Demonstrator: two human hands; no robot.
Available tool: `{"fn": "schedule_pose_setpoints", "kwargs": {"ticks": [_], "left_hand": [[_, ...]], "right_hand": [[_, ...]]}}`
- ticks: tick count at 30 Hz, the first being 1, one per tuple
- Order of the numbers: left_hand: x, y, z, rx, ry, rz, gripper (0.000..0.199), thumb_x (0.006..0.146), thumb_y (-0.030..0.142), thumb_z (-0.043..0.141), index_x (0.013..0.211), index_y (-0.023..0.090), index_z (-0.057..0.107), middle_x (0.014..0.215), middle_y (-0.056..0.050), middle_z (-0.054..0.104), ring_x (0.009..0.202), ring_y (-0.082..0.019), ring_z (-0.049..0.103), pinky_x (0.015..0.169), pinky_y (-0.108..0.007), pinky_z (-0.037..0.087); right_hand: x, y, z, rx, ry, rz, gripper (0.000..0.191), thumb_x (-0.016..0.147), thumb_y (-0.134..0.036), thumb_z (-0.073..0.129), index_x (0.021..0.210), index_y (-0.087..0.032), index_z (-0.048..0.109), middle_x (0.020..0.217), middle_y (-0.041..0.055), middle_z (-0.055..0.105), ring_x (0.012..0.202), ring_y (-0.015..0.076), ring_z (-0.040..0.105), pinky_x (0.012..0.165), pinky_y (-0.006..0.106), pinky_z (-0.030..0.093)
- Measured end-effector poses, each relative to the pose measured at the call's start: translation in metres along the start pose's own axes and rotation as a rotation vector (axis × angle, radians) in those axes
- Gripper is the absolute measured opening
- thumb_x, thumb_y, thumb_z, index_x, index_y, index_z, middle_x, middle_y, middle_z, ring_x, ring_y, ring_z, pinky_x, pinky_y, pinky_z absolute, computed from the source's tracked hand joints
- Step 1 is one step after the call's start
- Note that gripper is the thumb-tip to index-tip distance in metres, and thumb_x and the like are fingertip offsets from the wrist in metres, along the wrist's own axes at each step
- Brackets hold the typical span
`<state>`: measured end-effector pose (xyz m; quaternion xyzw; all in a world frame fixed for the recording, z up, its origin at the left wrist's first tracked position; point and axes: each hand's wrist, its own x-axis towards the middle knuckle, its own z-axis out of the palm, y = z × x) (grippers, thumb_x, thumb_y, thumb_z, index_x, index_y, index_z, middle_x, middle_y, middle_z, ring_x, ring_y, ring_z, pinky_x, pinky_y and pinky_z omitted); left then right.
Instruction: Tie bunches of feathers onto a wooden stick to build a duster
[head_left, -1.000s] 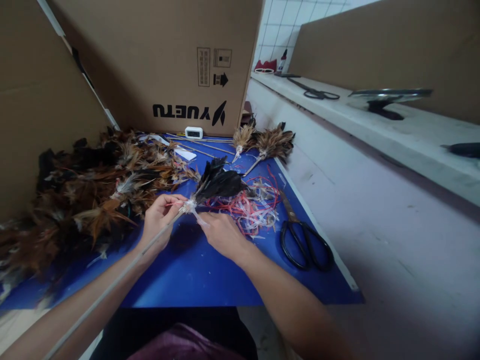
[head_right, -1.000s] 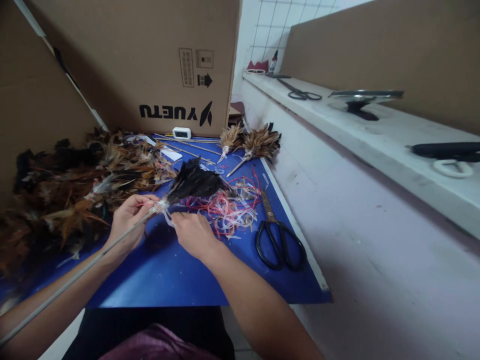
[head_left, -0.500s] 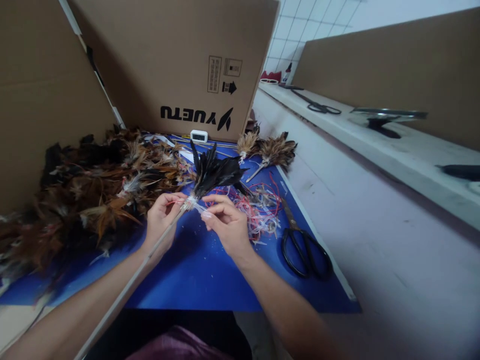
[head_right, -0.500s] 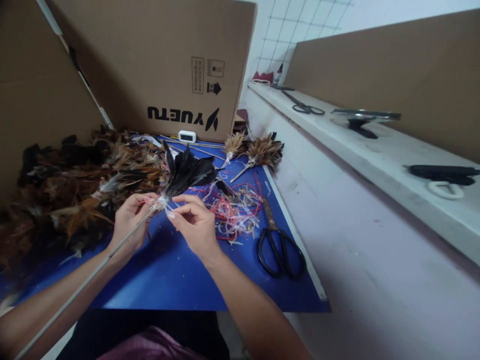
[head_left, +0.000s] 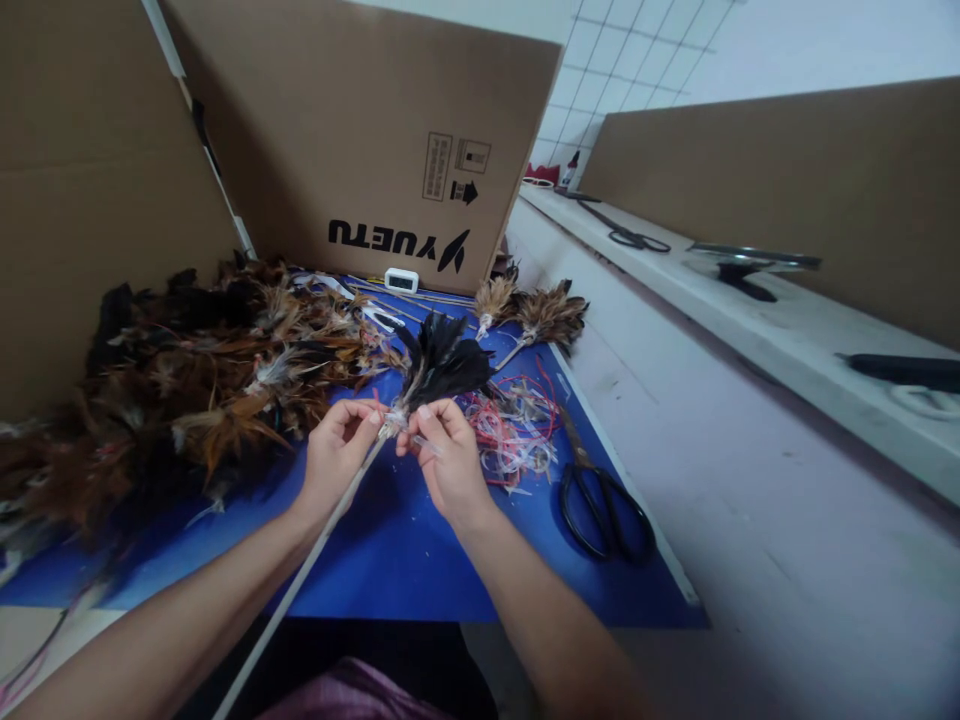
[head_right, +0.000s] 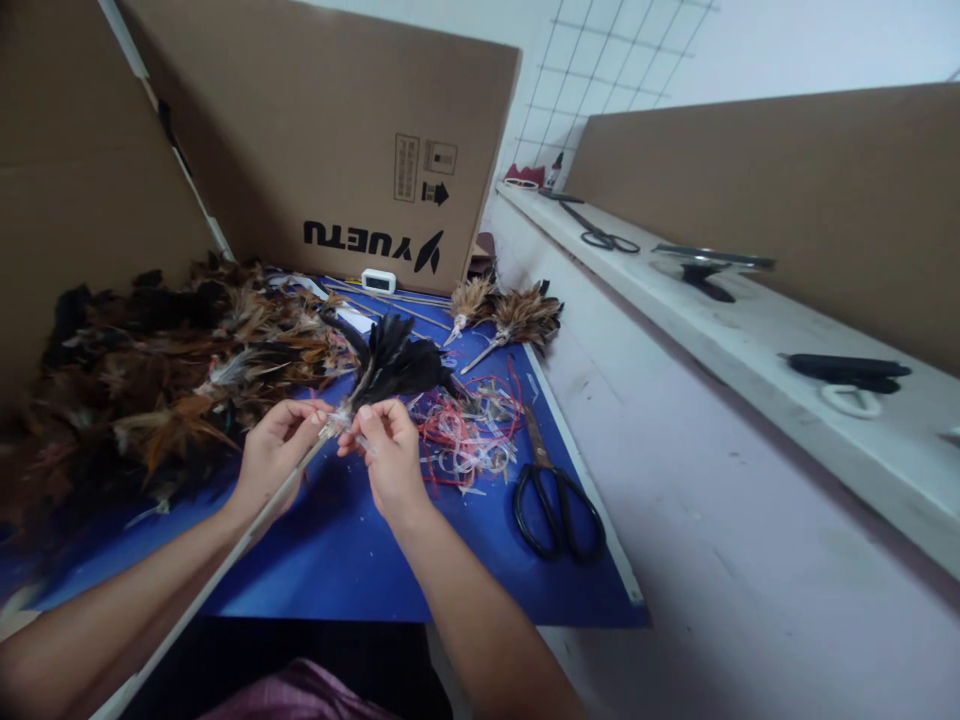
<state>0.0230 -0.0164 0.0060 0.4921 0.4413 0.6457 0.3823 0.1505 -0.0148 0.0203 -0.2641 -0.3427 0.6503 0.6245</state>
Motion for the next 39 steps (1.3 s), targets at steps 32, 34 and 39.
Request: {"fn": "schedule_pose_setpoints", "kwargs": {"ticks": [32, 34, 39], "left_hand": [[-0.002, 0.007, -0.001, -0.150, -0.041, -0.245, 0.019, 0.068, 0.029, 0.077, 0.071, 0.015, 0.065, 0.100, -0.007, 0.069, 0.075, -0.014, 0.063, 0.073, -0.029, 0.050], [-0.002, 0.006, -0.002, -0.178, -0.065, -0.249, 0.020, 0.069, 0.030, 0.077, 0.071, 0.015, 0.065, 0.099, -0.007, 0.069, 0.074, -0.014, 0.063, 0.072, -0.029, 0.051], [-0.003, 0.010, -0.004, -0.187, -0.129, -0.260, 0.020, 0.071, 0.031, 0.076, 0.071, 0.014, 0.065, 0.099, -0.008, 0.068, 0.074, -0.016, 0.065, 0.069, -0.030, 0.053]], "right_hand": [[0.005, 0.008, -0.016, 0.201, -0.062, 0.326, 0.014, 0.074, -0.018, 0.069, 0.078, -0.017, 0.055, 0.060, -0.0042, 0.059, 0.056, 0.0109, 0.062, 0.057, 0.026, 0.058], [0.005, 0.011, -0.018, 0.185, -0.060, 0.349, 0.016, 0.074, -0.021, 0.071, 0.077, -0.017, 0.057, 0.058, -0.0045, 0.058, 0.053, 0.0103, 0.061, 0.053, 0.023, 0.056], [0.006, 0.015, -0.019, 0.125, -0.058, 0.317, 0.021, 0.068, -0.024, 0.078, 0.069, -0.016, 0.058, 0.055, -0.0043, 0.055, 0.050, 0.0096, 0.057, 0.049, 0.023, 0.054]]}}
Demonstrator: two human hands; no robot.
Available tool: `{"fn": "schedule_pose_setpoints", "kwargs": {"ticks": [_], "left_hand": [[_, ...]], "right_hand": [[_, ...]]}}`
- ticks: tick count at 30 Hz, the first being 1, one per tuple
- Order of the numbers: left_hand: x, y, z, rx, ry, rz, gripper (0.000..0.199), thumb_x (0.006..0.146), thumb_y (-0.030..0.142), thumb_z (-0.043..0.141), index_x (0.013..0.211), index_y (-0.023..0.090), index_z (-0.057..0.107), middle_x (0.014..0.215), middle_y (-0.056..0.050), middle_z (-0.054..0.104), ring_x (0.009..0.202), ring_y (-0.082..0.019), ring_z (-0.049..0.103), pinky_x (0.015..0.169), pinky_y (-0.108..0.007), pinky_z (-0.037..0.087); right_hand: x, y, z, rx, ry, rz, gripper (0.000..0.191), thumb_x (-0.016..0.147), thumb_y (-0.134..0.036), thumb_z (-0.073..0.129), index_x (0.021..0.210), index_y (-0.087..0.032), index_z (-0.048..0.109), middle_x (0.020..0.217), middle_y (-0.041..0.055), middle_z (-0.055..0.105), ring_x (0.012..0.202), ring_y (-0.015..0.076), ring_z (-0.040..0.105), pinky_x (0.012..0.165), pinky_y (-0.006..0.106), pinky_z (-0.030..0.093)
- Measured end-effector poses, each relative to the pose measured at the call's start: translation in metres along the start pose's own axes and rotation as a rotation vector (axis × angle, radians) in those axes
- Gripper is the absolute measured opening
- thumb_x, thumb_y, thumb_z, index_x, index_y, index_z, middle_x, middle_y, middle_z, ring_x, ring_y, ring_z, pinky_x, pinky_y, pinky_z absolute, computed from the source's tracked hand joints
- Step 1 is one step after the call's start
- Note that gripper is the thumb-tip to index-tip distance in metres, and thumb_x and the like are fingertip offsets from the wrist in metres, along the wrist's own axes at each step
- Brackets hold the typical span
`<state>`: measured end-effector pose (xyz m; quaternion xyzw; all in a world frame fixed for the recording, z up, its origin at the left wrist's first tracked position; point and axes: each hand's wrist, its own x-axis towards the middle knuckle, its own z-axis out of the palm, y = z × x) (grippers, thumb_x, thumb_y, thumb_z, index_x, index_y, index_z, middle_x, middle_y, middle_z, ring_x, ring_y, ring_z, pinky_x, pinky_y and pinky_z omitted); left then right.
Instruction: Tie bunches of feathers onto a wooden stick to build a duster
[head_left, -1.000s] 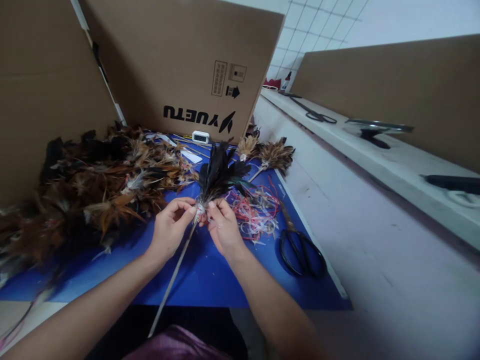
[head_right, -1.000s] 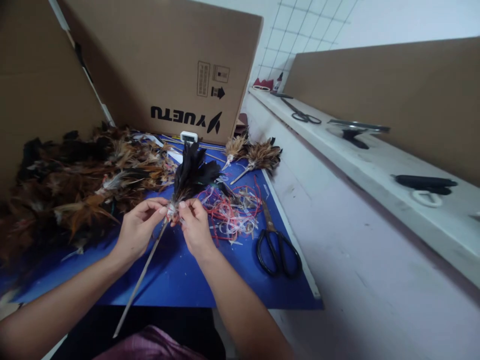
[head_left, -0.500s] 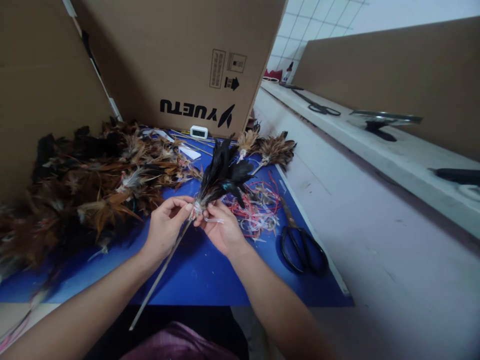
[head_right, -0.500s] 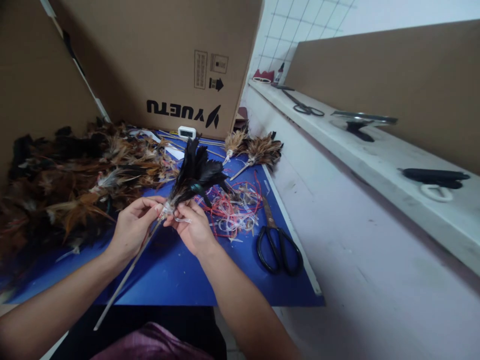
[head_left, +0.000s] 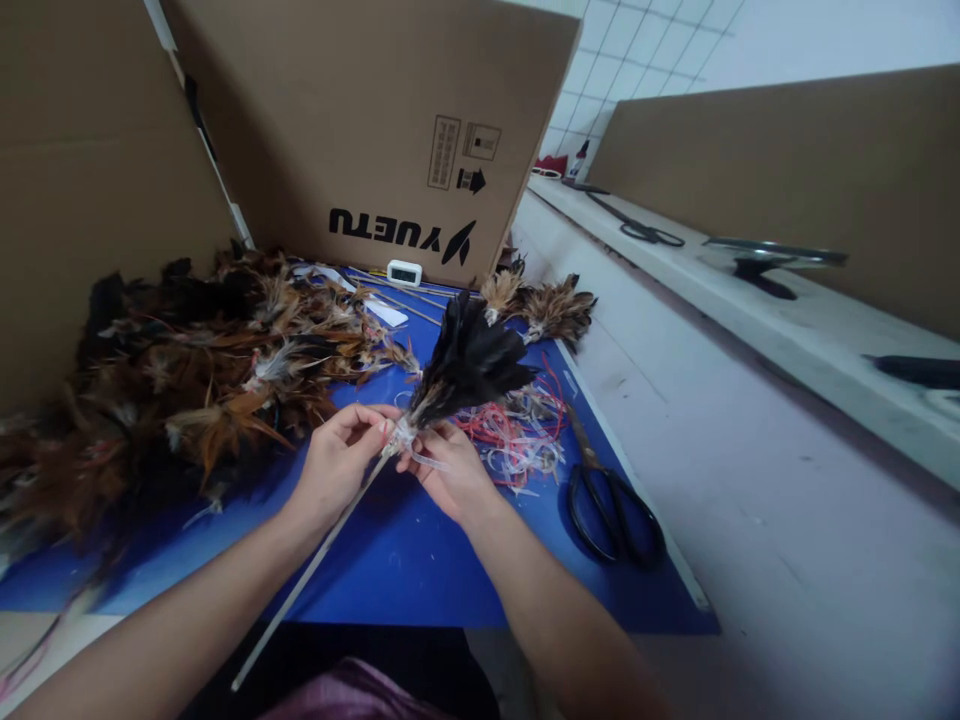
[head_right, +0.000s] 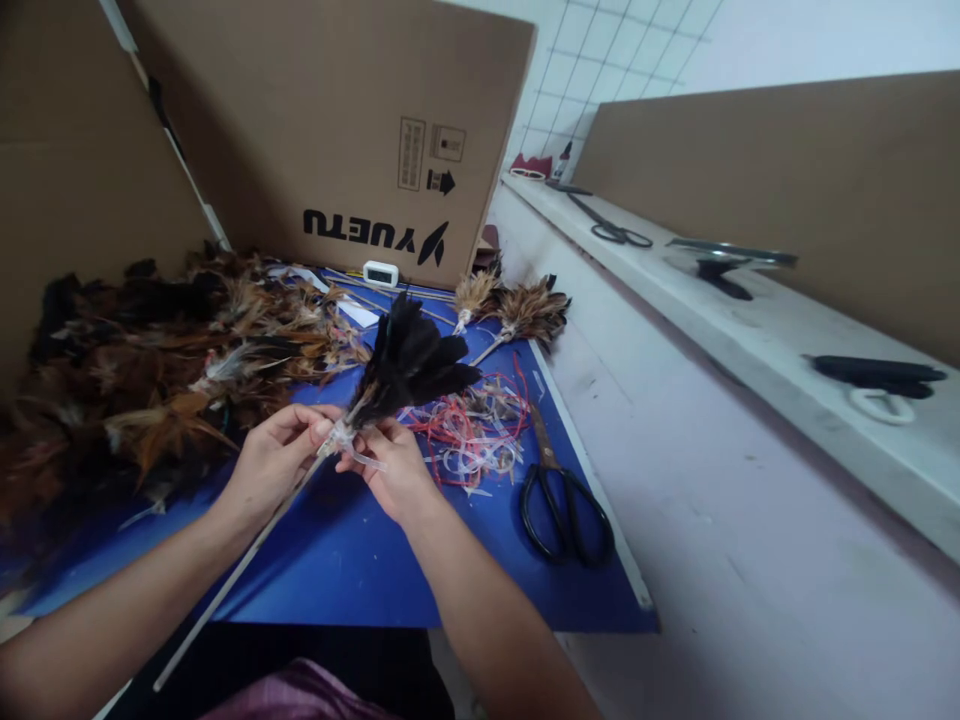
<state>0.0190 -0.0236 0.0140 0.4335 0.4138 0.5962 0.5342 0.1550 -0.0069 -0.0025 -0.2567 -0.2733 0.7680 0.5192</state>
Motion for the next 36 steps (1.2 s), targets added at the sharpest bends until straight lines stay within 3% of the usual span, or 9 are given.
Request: {"fn": "schedule_pose_setpoints", "kwargs": {"ticks": [5, 12, 20, 24, 28, 31, 36], "left_hand": [[-0.003, 0.006, 0.000, 0.004, -0.132, -0.020, 0.018, 0.073, 0.029, 0.074, 0.071, 0.015, 0.064, 0.094, -0.007, 0.069, 0.069, -0.014, 0.063, 0.068, -0.030, 0.052], [-0.004, 0.015, -0.001, 0.179, -0.321, 0.065, 0.014, 0.075, 0.027, 0.072, 0.071, 0.016, 0.066, 0.088, -0.009, 0.071, 0.083, -0.019, 0.065, 0.078, -0.033, 0.052], [-0.011, 0.028, 0.001, 0.262, -0.487, 0.065, 0.011, 0.078, 0.025, 0.068, 0.070, 0.017, 0.066, 0.091, -0.011, 0.071, 0.082, -0.020, 0.066, 0.073, -0.033, 0.053], [-0.013, 0.050, 0.013, 0.392, -0.570, 0.162, 0.007, 0.076, 0.021, 0.068, 0.070, 0.020, 0.069, 0.088, -0.011, 0.072, 0.081, -0.023, 0.066, 0.077, -0.037, 0.054], [-0.013, 0.084, 0.033, 0.431, -0.697, 0.186, 0.007, 0.073, 0.019, 0.069, 0.069, 0.024, 0.072, 0.085, -0.008, 0.073, 0.081, -0.026, 0.067, 0.082, -0.040, 0.053], [-0.011, 0.105, 0.048, 0.447, -0.855, 0.224, 0.011, 0.072, 0.017, 0.069, 0.074, 0.027, 0.073, 0.082, -0.006, 0.073, 0.076, -0.025, 0.068, 0.074, -0.034, 0.055], [0.004, 0.108, 0.062, 0.492, -0.852, 0.397, 0.011, 0.070, 0.019, 0.069, 0.064, 0.028, 0.068, 0.069, -0.003, 0.068, 0.069, -0.022, 0.066, 0.070, -0.030, 0.053]], "right_hand": [[-0.002, -0.008, 0.002, -0.111, 0.009, -0.031, 0.024, 0.060, -0.027, 0.082, 0.071, -0.016, 0.065, 0.063, -0.0007, 0.062, 0.054, 0.0110, 0.056, 0.047, 0.023, 0.050], [-0.002, -0.016, -0.005, -0.336, 0.031, -0.096, 0.020, 0.062, -0.030, 0.079, 0.073, -0.018, 0.068, 0.063, -0.0023, 0.061, 0.056, 0.0088, 0.054, 0.051, 0.020, 0.046], [-0.003, -0.036, -0.015, -0.565, -0.130, -0.019, 0.019, 0.073, -0.031, 0.071, 0.084, -0.017, 0.066, 0.061, -0.0038, 0.064, 0.049, 0.0057, 0.054, 0.048, 0.017, 0.041], [-0.008, -0.060, -0.011, -0.619, -0.224, -0.044, 0.023, 0.075, -0.032, 0.072, 0.091, -0.017, 0.065, 0.061, -0.0046, 0.063, 0.047, 0.0049, 0.053, 0.044, 0.015, 0.041], [-0.025, -0.094, 0.008, -0.650, -0.278, -0.114, 0.019, 0.071, -0.026, 0.076, 0.084, -0.016, 0.066, 0.060, -0.0040, 0.062, 0.046, 0.0049, 0.052, 0.042, 0.015, 0.041], [-0.043, -0.118, 0.018, -0.682, -0.264, -0.184, 0.014, 0.074, -0.023, 0.074, 0.084, -0.016, 0.066, 0.059, -0.0034, 0.063, 0.044, 0.0057, 0.052, 0.041, 0.016, 0.041], [-0.059, -0.122, 0.014, -0.637, -0.101, -0.351, 0.015, 0.076, -0.023, 0.072, 0.085, -0.020, 0.060, 0.062, -0.0032, 0.066, 0.044, 0.0071, 0.054, 0.042, 0.018, 0.043]]}}
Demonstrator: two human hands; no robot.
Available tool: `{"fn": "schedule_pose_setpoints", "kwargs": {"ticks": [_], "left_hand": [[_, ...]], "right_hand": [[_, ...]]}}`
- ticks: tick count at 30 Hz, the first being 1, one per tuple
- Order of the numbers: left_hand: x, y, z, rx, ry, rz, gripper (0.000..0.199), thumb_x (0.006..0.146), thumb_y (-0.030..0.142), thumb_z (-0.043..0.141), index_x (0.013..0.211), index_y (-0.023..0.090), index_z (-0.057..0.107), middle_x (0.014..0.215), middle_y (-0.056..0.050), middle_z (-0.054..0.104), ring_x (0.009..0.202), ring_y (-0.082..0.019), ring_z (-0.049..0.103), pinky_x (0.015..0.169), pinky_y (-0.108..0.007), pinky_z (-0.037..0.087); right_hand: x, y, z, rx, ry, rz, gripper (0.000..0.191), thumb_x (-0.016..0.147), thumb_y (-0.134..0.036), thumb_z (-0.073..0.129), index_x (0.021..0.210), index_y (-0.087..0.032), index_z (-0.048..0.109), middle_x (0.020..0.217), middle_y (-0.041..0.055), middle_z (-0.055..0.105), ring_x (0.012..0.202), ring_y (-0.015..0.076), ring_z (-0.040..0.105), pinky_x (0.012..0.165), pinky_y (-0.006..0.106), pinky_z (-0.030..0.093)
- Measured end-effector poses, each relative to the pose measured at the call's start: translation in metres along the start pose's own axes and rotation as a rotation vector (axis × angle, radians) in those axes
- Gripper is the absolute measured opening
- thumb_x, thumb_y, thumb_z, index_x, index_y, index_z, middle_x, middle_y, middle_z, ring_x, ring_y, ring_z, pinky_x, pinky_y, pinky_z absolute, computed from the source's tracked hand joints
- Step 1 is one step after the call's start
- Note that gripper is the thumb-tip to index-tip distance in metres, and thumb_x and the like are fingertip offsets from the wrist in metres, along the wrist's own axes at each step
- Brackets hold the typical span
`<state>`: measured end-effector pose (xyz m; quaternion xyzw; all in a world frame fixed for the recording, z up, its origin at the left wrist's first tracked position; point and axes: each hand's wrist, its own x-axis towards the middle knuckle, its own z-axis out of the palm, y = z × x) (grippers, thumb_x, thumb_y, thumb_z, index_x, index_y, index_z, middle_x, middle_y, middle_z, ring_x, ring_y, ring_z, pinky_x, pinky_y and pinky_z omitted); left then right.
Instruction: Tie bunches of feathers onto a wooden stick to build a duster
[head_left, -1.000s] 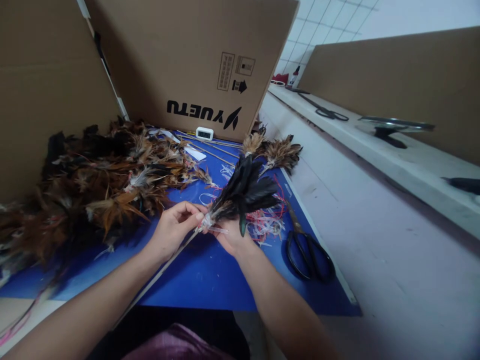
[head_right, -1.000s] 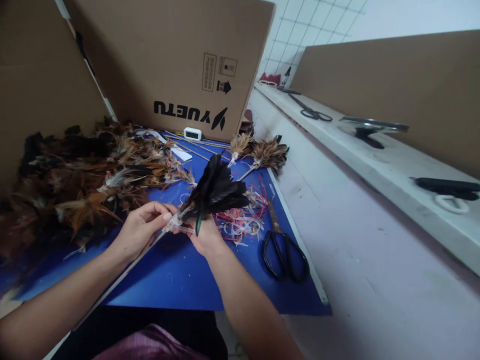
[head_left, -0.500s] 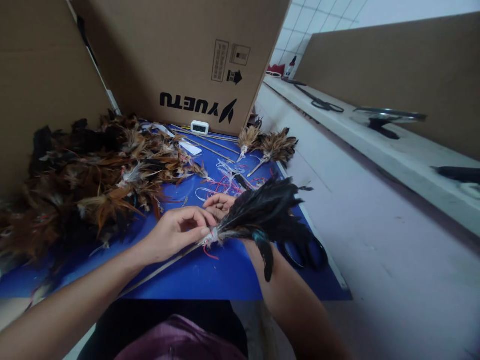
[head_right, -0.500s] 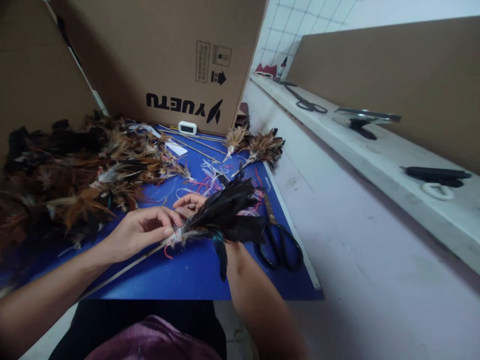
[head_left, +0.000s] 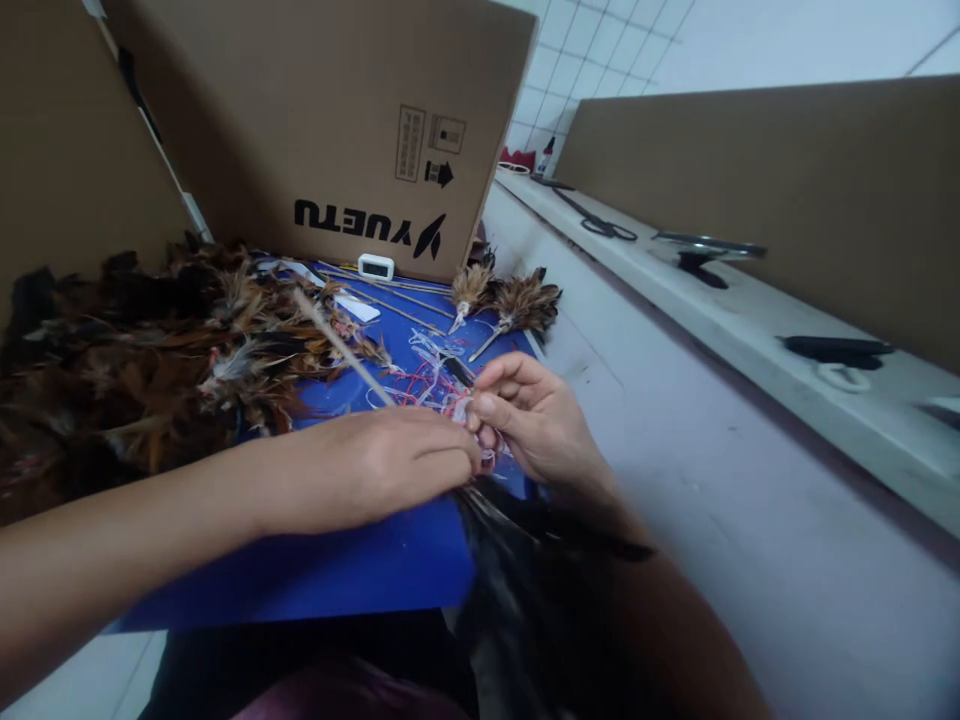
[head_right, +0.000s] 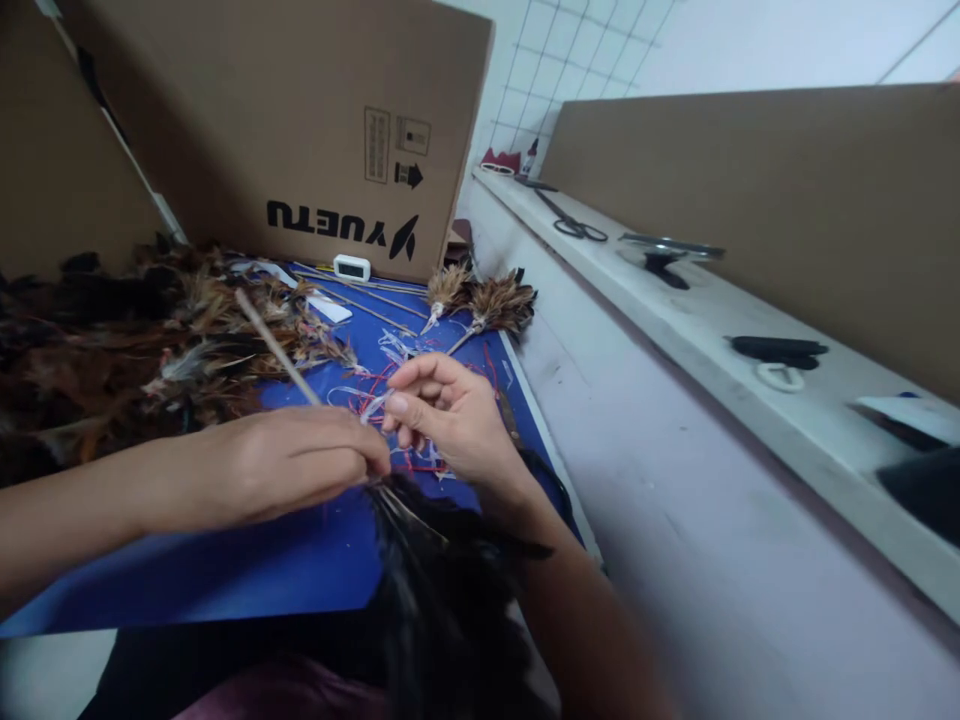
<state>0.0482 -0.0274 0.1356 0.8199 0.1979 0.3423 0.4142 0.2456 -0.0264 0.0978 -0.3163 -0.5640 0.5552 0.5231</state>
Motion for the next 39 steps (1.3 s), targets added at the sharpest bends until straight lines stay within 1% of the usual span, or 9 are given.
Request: {"fn": "schedule_pose_setpoints", "kwargs": {"ticks": [2, 4, 8, 11, 15, 21, 27, 31, 39], "left_hand": [[0.002, -0.014, -0.001, 0.022, -0.097, -0.043, 0.012, 0.072, 0.017, 0.065, 0.065, 0.026, 0.068, 0.074, -0.005, 0.069, 0.078, -0.024, 0.067, 0.077, -0.032, 0.051], [0.000, -0.033, -0.001, -0.001, -0.101, -0.062, 0.010, 0.070, 0.015, 0.068, 0.069, 0.025, 0.070, 0.080, -0.007, 0.070, 0.083, -0.024, 0.066, 0.082, -0.033, 0.050], [-0.015, -0.076, -0.001, 0.117, -0.173, 0.010, 0.013, 0.078, 0.016, 0.064, 0.082, 0.025, 0.072, 0.089, -0.008, 0.071, 0.092, -0.023, 0.065, 0.091, -0.034, 0.047], [-0.028, -0.104, -0.001, 0.303, -0.244, 0.109, 0.019, 0.086, 0.014, 0.053, 0.090, 0.023, 0.069, 0.093, -0.009, 0.070, 0.093, -0.020, 0.064, 0.096, -0.035, 0.044], [-0.038, -0.127, -0.001, 0.428, -0.228, 0.220, 0.018, 0.090, 0.014, 0.048, 0.094, 0.020, 0.064, 0.093, -0.008, 0.069, 0.091, -0.017, 0.063, 0.098, -0.036, 0.043], [-0.049, -0.138, 0.007, 0.676, -0.099, 0.282, 0.011, 0.091, 0.016, 0.050, 0.093, 0.018, 0.061, 0.094, -0.007, 0.069, 0.091, -0.018, 0.059, 0.084, -0.034, 0.045], [-0.056, -0.140, 0.018, 0.572, -0.030, 0.113, 0.012, 0.093, 0.016, 0.046, 0.092, 0.015, 0.058, 0.091, -0.007, 0.066, 0.088, -0.016, 0.060, 0.079, -0.029, 0.047], [-0.060, -0.140, 0.021, 0.567, -0.029, -0.008, 0.015, 0.094, 0.018, 0.044, 0.092, 0.015, 0.058, 0.093, -0.007, 0.064, 0.089, -0.016, 0.061, 0.079, -0.027, 0.048], [-0.067, -0.141, 0.027, 0.610, 0.095, -0.022, 0.013, 0.093, 0.016, 0.045, 0.093, 0.015, 0.058, 0.097, -0.007, 0.060, 0.088, -0.014, 0.060, 0.078, -0.026, 0.048]], "right_hand": [[-0.003, 0.016, 0.002, 0.081, 0.115, -0.016, 0.018, 0.076, -0.024, 0.072, 0.084, -0.021, 0.056, 0.061, -0.0042, 0.066, 0.044, 0.0064, 0.053, 0.042, 0.017, 0.043], [-0.003, 0.038, 0.006, 0.185, 0.216, 0.009, 0.023, 0.073, -0.026, 0.074, 0.081, -0.020, 0.053, 0.060, -0.0049, 0.065, 0.044, 0.0058, 0.052, 0.042, 0.016, 0.042], [-0.003, 0.082, 0.017, 0.362, 0.382, 0.114, 0.035, 0.065, -0.030, 0.077, 0.081, -0.020, 0.048, 0.056, -0.0061, 0.062, 0.042, 0.0051, 0.050, 0.041, 0.015, 0.041], [-0.004, 0.103, 0.024, 0.372, 0.430, 0.167, 0.038, 0.062, -0.031, 0.077, 0.083, -0.020, 0.046, 0.055, -0.0059, 0.063, 0.040, 0.0053, 0.050, 0.041, 0.015, 0.041], [-0.008, 0.114, 0.030, 0.321, 0.437, 0.193, 0.037, 0.065, -0.031, 0.074, 0.084, -0.019, 0.045, 0.055, -0.0057, 0.063, 0.041, 0.0055, 0.051, 0.041, 0.016, 0.041], [-0.011, 0.115, 0.037, 0.332, 0.466, 0.222, 0.035, 0.068, -0.029, 0.072, 0.088, -0.020, 0.044, 0.059, -0.0063, 0.064, 0.045, 0.0062, 0.055, 0.048, 0.018, 0.050], [-0.009, 0.111, 0.040, 0.272, 0.474, 0.294, 0.032, 0.069, -0.028, 0.071, 0.086, -0.020, 0.046, 0.061, -0.0064, 0.063, 0.049, 0.0069, 0.057, 0.051, 0.022, 0.055], [-0.002, 0.108, 0.038, 0.209, 0.391, 0.380, 0.030, 0.068, -0.026, 0.072, 0.086, -0.019, 0.048, 0.063, -0.0049, 0.064, 0.052, 0.0085, 0.059, 0.049, 0.022, 0.055], [0.001, 0.117, 0.040, 0.211, 0.394, 0.337, 0.024, 0.073, -0.025, 0.069, 0.087, -0.019, 0.050, 0.063, -0.0048, 0.065, 0.051, 0.0075, 0.061, 0.051, 0.018, 0.053]]}}
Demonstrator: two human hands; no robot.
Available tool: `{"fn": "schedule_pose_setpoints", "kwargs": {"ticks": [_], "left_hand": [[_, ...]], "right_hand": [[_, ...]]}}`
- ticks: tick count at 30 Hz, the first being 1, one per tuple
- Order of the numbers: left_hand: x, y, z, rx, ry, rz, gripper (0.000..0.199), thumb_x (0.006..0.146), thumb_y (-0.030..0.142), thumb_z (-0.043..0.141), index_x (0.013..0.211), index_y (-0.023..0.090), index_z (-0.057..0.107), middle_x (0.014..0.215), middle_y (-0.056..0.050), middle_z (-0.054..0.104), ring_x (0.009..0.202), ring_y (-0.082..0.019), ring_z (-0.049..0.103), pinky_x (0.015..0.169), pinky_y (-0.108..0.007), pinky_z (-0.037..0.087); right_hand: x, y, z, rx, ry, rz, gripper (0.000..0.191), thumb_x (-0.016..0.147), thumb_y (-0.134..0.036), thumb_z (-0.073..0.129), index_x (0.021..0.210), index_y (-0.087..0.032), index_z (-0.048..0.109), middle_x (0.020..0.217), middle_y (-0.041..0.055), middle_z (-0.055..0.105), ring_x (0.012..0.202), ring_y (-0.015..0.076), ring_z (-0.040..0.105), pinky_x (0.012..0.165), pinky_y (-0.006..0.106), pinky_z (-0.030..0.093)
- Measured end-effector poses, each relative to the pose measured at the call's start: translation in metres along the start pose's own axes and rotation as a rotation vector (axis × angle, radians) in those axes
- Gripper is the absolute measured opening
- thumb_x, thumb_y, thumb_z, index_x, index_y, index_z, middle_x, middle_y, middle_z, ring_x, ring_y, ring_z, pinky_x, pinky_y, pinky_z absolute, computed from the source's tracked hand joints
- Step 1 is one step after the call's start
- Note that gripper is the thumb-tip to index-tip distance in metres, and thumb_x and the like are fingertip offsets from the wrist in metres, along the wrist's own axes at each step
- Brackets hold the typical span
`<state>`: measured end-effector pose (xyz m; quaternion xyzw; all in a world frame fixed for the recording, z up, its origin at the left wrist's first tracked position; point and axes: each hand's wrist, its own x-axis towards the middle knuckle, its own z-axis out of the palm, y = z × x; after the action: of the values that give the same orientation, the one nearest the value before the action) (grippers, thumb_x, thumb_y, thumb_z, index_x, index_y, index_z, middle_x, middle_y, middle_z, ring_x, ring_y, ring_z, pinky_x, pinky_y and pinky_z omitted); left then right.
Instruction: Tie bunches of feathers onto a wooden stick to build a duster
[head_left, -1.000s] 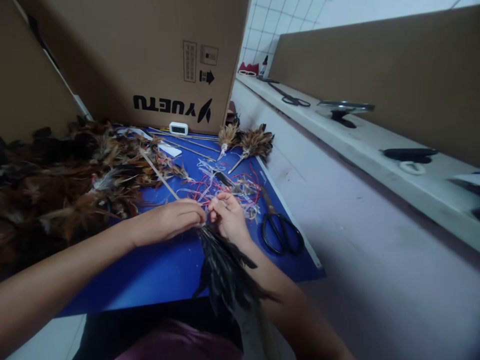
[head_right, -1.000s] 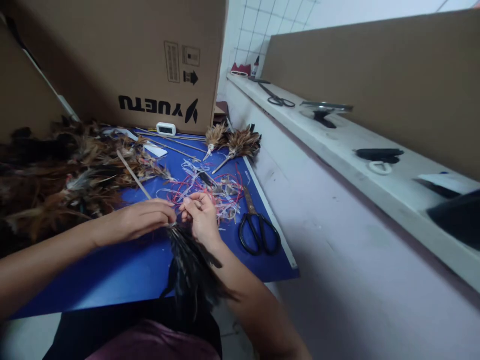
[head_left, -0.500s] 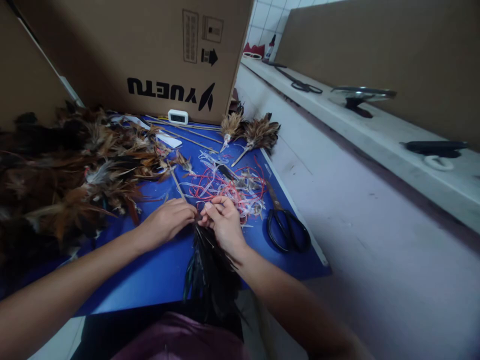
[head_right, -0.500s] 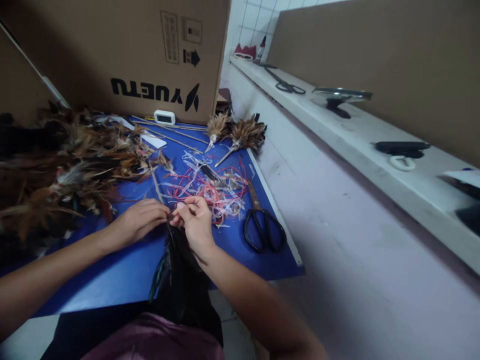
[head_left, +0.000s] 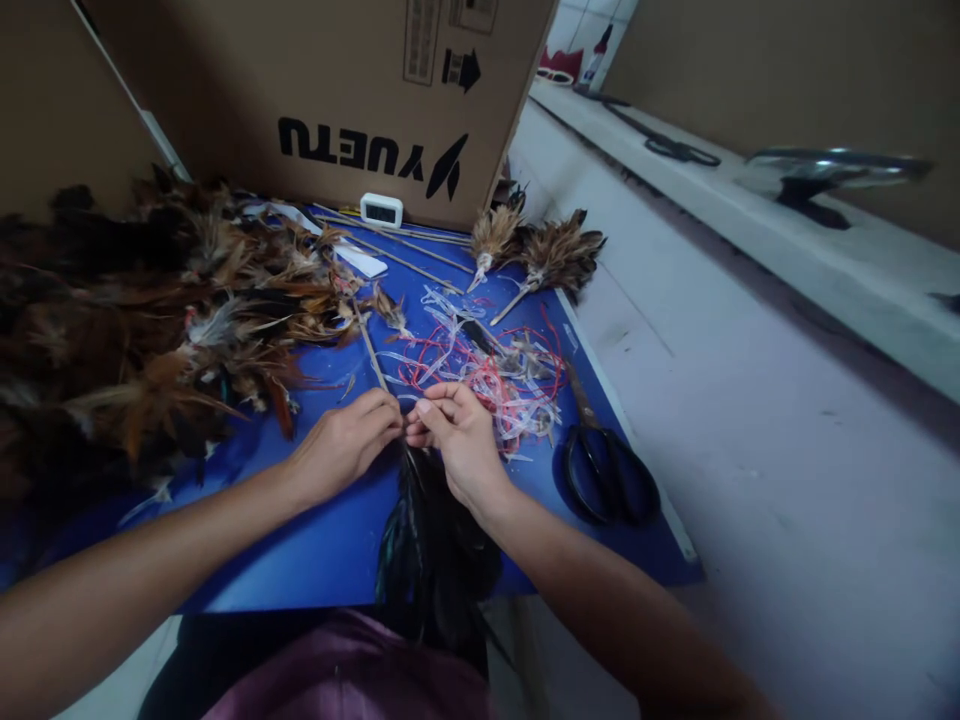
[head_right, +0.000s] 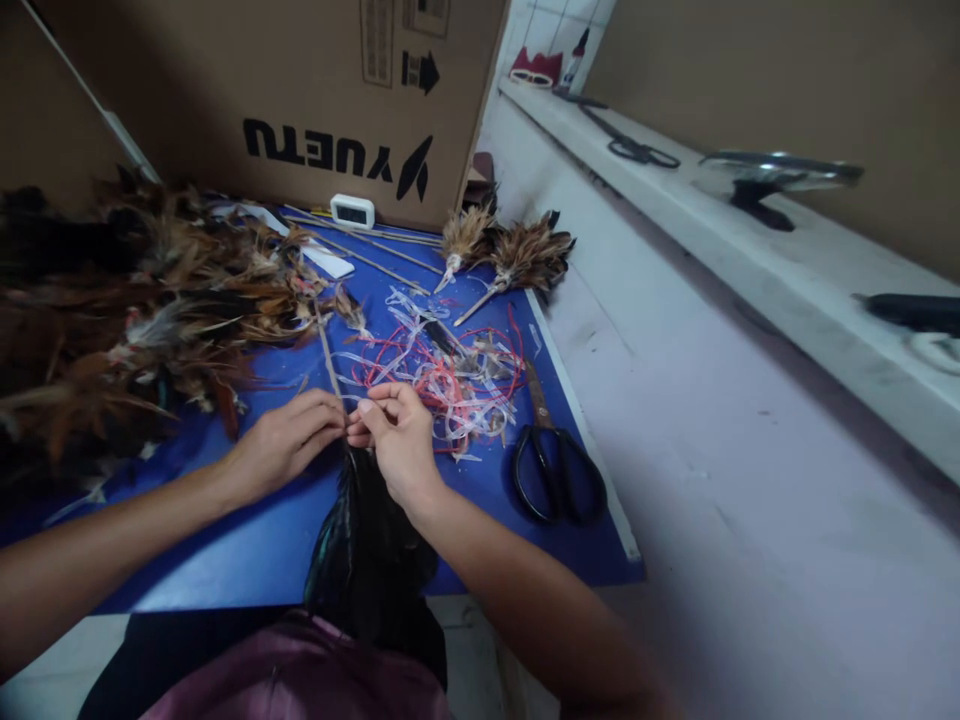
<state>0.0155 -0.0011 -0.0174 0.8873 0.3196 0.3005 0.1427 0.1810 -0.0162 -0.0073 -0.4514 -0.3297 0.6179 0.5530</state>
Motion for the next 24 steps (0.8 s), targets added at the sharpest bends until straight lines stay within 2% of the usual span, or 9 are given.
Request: {"fn": "schedule_pose_setpoints", "kwargs": {"ticks": [4, 9, 14, 19, 24], "left_hand": [[0.002, 0.003, 0.001, -0.128, 0.065, -0.033, 0.010, 0.092, 0.015, 0.049, 0.086, 0.017, 0.056, 0.087, -0.004, 0.062, 0.083, -0.012, 0.060, 0.075, -0.023, 0.047], [0.005, 0.008, 0.003, -0.369, 0.018, -0.255, 0.015, 0.093, 0.024, 0.049, 0.083, 0.016, 0.056, 0.075, 0.000, 0.060, 0.049, -0.005, 0.052, 0.055, -0.020, 0.043], [0.005, 0.009, 0.006, -0.554, -0.002, -0.402, 0.019, 0.093, 0.032, 0.049, 0.084, 0.016, 0.053, 0.062, 0.004, 0.055, 0.045, -0.006, 0.047, 0.048, -0.020, 0.039], [0.007, 0.009, 0.004, -0.478, -0.035, -0.385, 0.022, 0.093, 0.034, 0.048, 0.079, 0.017, 0.053, 0.057, 0.005, 0.050, 0.050, -0.007, 0.044, 0.050, -0.020, 0.035], [0.011, 0.009, 0.003, -0.428, -0.068, -0.379, 0.023, 0.092, 0.034, 0.048, 0.077, 0.017, 0.053, 0.058, 0.005, 0.048, 0.051, -0.007, 0.041, 0.051, -0.019, 0.034]], "right_hand": [[-0.003, 0.000, -0.002, -0.008, 0.012, -0.004, 0.022, 0.075, -0.024, 0.067, 0.088, -0.019, 0.050, 0.065, -0.0042, 0.066, 0.054, 0.0079, 0.064, 0.053, 0.018, 0.054], [-0.003, -0.001, -0.006, -0.017, 0.018, -0.006, 0.019, 0.076, -0.022, 0.066, 0.087, -0.019, 0.050, 0.064, -0.0051, 0.065, 0.052, 0.0072, 0.062, 0.053, 0.018, 0.055], [-0.004, -0.002, -0.008, -0.025, 0.005, -0.019, 0.021, 0.076, -0.023, 0.066, 0.088, -0.019, 0.049, 0.066, -0.0051, 0.065, 0.054, 0.0080, 0.063, 0.051, 0.019, 0.055], [-0.003, -0.007, -0.012, -0.105, -0.051, -0.066, 0.021, 0.077, -0.027, 0.065, 0.088, -0.020, 0.048, 0.067, -0.0056, 0.063, 0.054, 0.0096, 0.064, 0.048, 0.020, 0.055], [-0.003, -0.014, -0.018, -0.274, -0.138, -0.157, 0.019, 0.079, -0.024, 0.062, 0.095, -0.021, 0.052, 0.072, -0.0048, 0.063, 0.061, 0.0104, 0.064, 0.051, 0.022, 0.055]]}}
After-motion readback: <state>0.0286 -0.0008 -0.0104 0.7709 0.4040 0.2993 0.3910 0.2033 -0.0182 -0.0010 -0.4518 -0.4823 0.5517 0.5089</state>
